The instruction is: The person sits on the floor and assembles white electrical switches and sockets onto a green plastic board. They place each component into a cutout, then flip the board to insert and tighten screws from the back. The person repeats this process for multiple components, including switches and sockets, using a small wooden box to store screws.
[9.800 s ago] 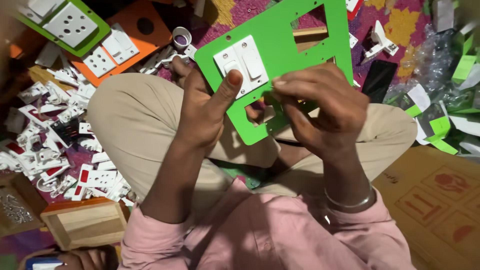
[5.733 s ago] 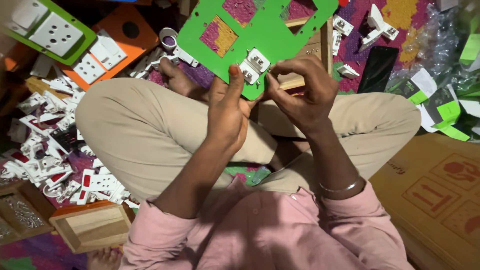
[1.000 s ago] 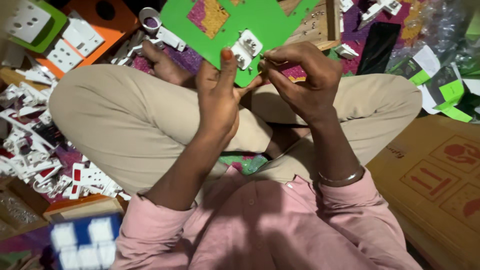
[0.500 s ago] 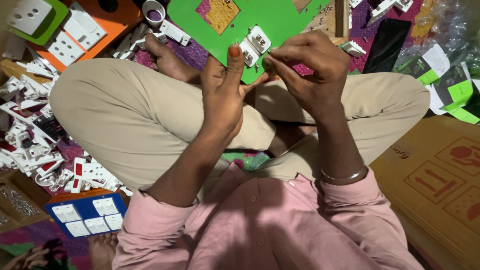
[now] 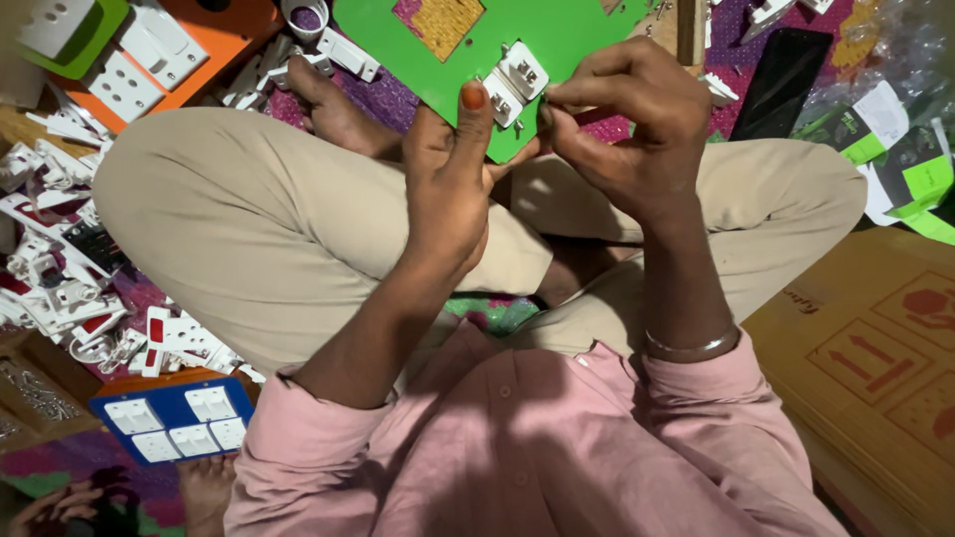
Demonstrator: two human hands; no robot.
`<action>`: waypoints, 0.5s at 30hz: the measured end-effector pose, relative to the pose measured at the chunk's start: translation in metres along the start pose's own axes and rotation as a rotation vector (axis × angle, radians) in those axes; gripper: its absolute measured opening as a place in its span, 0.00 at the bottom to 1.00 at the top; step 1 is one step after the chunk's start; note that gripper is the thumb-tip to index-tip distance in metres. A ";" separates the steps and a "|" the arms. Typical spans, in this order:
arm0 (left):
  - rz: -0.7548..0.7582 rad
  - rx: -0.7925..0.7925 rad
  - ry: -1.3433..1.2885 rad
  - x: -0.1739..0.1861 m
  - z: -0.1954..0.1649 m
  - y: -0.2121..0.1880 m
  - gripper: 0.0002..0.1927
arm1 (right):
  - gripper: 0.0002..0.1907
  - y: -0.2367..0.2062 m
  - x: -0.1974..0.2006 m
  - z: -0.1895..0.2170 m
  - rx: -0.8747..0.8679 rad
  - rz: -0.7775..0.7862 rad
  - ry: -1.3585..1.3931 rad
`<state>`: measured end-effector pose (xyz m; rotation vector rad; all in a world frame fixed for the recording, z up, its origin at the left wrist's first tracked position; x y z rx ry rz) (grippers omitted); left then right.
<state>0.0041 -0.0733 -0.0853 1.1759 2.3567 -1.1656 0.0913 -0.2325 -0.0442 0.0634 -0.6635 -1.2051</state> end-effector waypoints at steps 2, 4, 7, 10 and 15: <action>-0.014 0.003 0.006 0.000 0.001 0.000 0.26 | 0.10 0.000 -0.001 0.001 0.038 -0.010 -0.029; -0.003 -0.001 -0.012 0.000 0.001 0.000 0.26 | 0.11 0.001 -0.002 0.003 0.101 -0.027 -0.079; -0.016 0.009 0.000 0.001 0.001 0.000 0.26 | 0.11 0.003 -0.004 0.005 0.086 -0.042 -0.080; -0.007 0.016 -0.019 0.001 0.001 -0.001 0.26 | 0.12 0.005 -0.006 0.008 0.131 -0.043 -0.044; 0.020 0.018 -0.055 0.003 0.000 -0.001 0.24 | 0.14 0.005 -0.009 0.009 0.144 -0.085 -0.140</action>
Point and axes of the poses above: each hand's wrist, its own y-axis towards the middle knuckle, its own x-axis out of the back of the hand, z = x × y, the point moved 1 cm from there along y, towards the middle knuckle, and after that the axes turned 14 degrees about -z, right-handed, at the moved point
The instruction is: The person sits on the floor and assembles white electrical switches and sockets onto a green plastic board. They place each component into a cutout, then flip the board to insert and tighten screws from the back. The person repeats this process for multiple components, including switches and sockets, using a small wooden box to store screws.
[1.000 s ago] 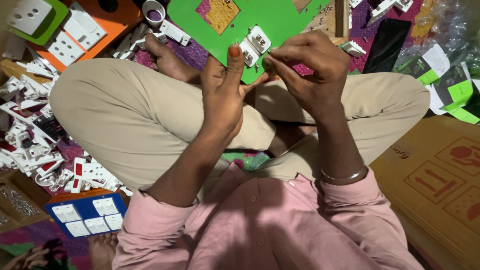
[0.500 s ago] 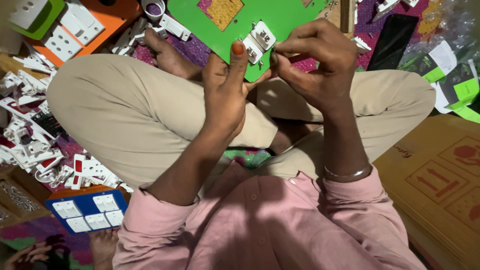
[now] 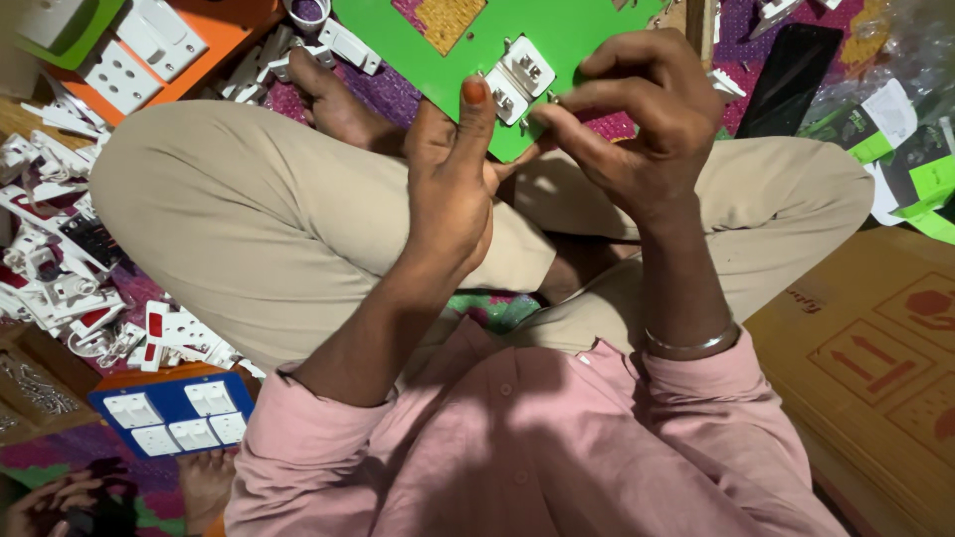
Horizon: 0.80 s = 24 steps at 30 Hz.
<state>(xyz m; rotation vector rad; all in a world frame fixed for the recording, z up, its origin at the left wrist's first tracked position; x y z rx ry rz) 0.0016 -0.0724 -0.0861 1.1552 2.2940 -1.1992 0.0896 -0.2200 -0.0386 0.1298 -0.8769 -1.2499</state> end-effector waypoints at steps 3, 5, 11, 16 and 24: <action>0.020 0.012 -0.026 0.000 -0.001 0.001 0.24 | 0.17 -0.002 0.000 -0.003 0.002 0.002 0.031; 0.022 0.010 -0.036 -0.001 -0.002 0.001 0.23 | 0.17 -0.004 0.001 -0.006 -0.017 0.002 0.090; -0.004 0.061 -0.059 -0.001 -0.002 0.000 0.25 | 0.18 -0.007 0.004 -0.007 0.006 0.001 0.069; -0.004 0.089 -0.102 0.000 -0.003 0.001 0.24 | 0.17 -0.008 0.002 -0.005 -0.002 -0.030 0.080; 0.014 0.038 -0.099 -0.001 -0.003 0.001 0.23 | 0.19 -0.007 0.000 -0.004 -0.019 -0.016 0.103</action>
Point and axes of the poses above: each hand's wrist, its own y-axis towards the middle knuckle, its own x-axis out of the back of the hand, z = x × y, the point moved 1 cm from there along y, towards the middle knuckle, and after that the axes turned 14 degrees about -z, right-handed, at the moved point
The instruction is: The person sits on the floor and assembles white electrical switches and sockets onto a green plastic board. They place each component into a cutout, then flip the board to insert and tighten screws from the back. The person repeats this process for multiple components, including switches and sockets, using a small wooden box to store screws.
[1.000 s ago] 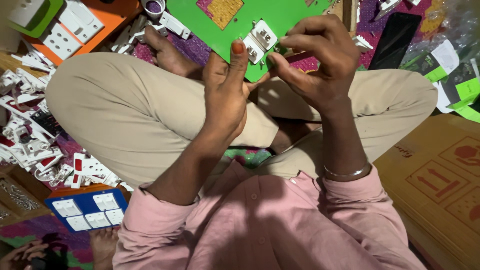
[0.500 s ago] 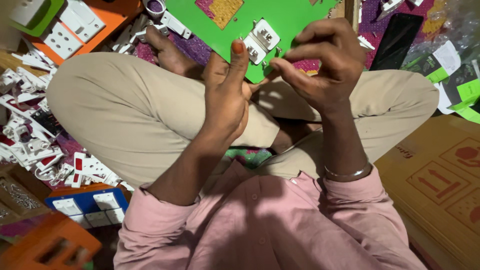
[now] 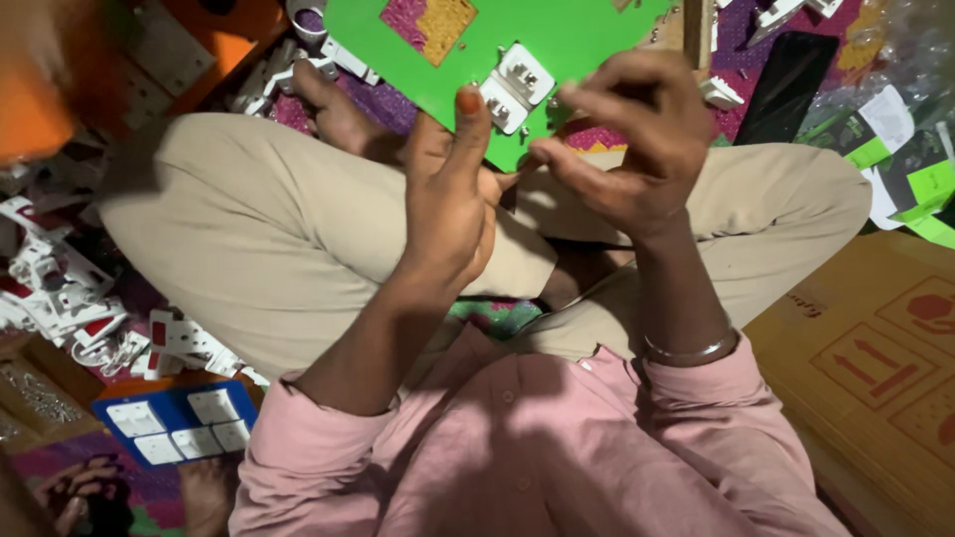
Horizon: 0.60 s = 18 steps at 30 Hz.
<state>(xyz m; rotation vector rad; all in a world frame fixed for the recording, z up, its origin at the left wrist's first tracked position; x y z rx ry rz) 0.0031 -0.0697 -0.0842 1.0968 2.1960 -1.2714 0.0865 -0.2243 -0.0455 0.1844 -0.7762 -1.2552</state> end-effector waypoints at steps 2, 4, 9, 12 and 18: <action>-0.017 0.004 -0.005 0.000 -0.001 -0.001 0.23 | 0.19 0.000 0.000 0.001 -0.005 0.015 -0.022; -0.027 0.033 -0.010 0.000 -0.001 -0.001 0.24 | 0.18 0.000 0.000 0.001 -0.001 -0.028 -0.045; -0.027 -0.003 0.033 -0.001 -0.001 -0.001 0.25 | 0.20 -0.002 -0.002 -0.001 -0.067 -0.032 -0.014; -0.012 0.013 0.014 -0.001 -0.001 -0.001 0.25 | 0.18 -0.003 -0.002 -0.001 -0.042 -0.032 0.008; -0.040 0.002 0.033 0.000 0.001 0.001 0.24 | 0.20 -0.002 -0.003 0.002 -0.124 -0.038 0.016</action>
Point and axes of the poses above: each hand's wrist, its own y-axis towards the middle knuckle, its own x-axis out of the back of the hand, z = x × y, the point moved 1 cm from there along y, towards the middle knuckle, and after that the axes turned 14 degrees about -z, right-handed, at the moved point
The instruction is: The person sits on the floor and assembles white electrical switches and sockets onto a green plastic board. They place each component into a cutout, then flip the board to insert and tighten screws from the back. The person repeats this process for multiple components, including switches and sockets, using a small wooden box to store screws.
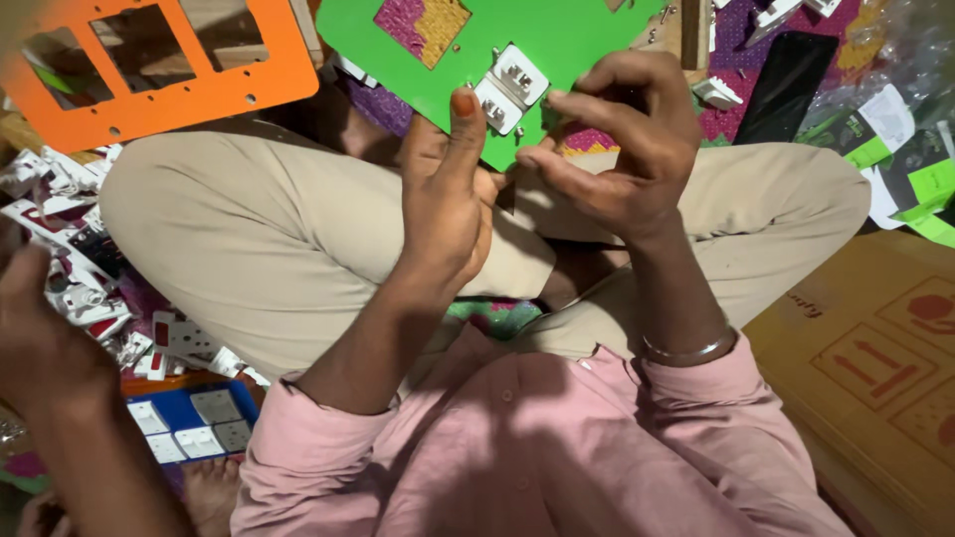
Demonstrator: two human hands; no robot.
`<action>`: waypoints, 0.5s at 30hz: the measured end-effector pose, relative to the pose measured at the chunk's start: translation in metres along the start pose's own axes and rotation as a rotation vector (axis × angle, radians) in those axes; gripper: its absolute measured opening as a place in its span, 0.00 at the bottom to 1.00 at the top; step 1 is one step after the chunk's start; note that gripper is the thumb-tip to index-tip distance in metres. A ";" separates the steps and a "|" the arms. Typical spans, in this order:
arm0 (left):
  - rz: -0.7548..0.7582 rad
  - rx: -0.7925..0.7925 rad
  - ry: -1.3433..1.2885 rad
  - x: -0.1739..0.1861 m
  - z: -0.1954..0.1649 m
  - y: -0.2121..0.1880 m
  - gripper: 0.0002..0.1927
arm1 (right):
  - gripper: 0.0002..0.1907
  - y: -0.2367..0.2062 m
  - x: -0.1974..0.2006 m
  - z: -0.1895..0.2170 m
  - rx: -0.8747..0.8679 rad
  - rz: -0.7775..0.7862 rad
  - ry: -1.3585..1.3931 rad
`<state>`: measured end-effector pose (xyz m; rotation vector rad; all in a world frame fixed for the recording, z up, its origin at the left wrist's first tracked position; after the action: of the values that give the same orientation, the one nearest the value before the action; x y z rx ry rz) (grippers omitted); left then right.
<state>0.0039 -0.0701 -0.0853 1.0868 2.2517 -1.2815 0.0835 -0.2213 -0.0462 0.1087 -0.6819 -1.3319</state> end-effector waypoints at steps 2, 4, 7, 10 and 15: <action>0.016 -0.007 -0.017 0.000 0.000 0.000 0.24 | 0.21 0.001 0.000 -0.001 0.002 0.001 0.010; 0.021 -0.003 -0.025 -0.002 0.000 -0.001 0.24 | 0.23 0.001 0.000 -0.003 0.066 -0.041 -0.018; 0.012 -0.012 -0.019 -0.003 -0.002 -0.003 0.23 | 0.21 -0.002 -0.001 -0.005 0.072 0.016 0.004; -0.010 -0.008 0.013 -0.005 -0.004 -0.004 0.25 | 0.21 -0.007 0.000 -0.007 -0.204 -0.034 0.122; 0.001 -0.014 -0.013 -0.008 -0.007 -0.002 0.23 | 0.11 -0.001 0.027 -0.037 0.002 -0.076 -0.110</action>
<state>0.0083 -0.0682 -0.0753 1.0716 2.2465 -1.2674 0.1041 -0.2575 -0.0660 0.0642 -0.7783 -1.4175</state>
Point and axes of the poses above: each hand's wrist, its own y-axis towards the middle knuckle, its own x-axis out of the back of the hand, z = x × y, the point moved 1 cm from there along y, towards the middle knuckle, and after that the axes turned 14 degrees about -z, right-handed, at the moved point
